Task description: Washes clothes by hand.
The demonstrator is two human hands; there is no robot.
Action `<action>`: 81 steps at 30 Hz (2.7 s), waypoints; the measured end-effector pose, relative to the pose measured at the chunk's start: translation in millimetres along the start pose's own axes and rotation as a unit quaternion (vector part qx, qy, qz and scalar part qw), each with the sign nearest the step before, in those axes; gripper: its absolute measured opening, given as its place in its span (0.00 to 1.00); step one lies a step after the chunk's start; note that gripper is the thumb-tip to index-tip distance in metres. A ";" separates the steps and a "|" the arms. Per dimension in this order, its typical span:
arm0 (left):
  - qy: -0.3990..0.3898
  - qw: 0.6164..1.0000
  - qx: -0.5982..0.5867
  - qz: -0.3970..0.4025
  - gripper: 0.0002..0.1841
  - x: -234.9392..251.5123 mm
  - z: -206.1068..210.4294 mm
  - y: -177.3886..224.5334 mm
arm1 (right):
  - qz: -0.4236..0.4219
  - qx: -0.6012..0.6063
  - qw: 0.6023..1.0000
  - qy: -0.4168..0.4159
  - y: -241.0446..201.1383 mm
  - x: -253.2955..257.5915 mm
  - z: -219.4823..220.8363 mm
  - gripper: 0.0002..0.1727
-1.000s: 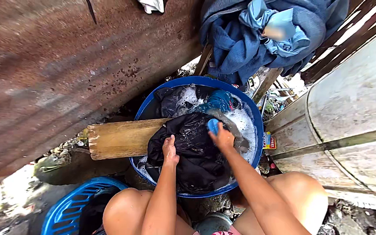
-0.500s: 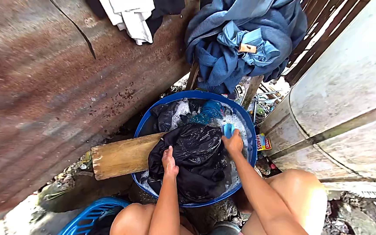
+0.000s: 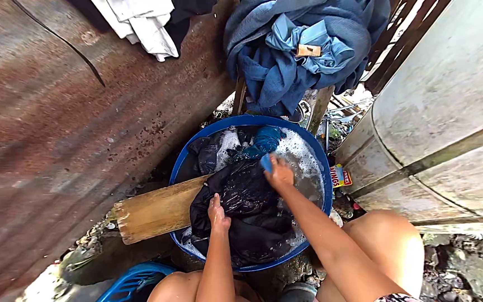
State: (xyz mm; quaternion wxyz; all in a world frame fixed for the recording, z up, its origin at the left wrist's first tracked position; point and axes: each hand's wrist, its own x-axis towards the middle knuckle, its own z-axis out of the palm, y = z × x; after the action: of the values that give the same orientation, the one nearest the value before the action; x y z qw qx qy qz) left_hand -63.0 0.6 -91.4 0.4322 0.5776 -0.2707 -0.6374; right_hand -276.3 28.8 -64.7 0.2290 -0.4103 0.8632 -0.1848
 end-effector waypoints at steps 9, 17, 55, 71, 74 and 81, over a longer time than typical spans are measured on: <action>-0.006 0.997 -0.074 -0.001 0.21 3.3 -3.0 -1.9 | -0.139 -0.002 0.979 -0.148 -70.8 -67.3 32.0 0.39; -0.012 1.000 -0.021 0.007 0.23 7.0 1.0 -1.3 | 0.002 0.052 0.999 0.000 -33.7 1.6 13.3 0.46; -0.220 0.699 0.654 0.190 0.22 -55.0 59.0 63.2 | 0.223 0.658 0.713 0.092 45.7 -78.7 6.4 0.29; -0.179 0.966 0.099 0.156 0.13 -132.3 47.3 211.0 | -0.042 0.675 0.736 0.029 -10.3 -76.9 -104.1 0.27; -0.091 0.975 0.148 0.138 0.25 -72.8 5.9 198.8 | -0.042 0.665 0.739 0.103 -3.4 -64.8 -115.2 0.29; -0.095 0.957 0.261 0.088 0.24 -6.2 -86.3 156.9 | 0.029 0.578 0.812 0.077 -28.8 -46.2 -52.6 0.37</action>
State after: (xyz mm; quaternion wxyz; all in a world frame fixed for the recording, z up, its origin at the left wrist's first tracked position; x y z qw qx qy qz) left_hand 57.8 -56.0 28.1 0.2933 0.5809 -0.5172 -0.5559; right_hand -261.4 55.2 4.6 0.3620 -0.1614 0.6233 -0.6741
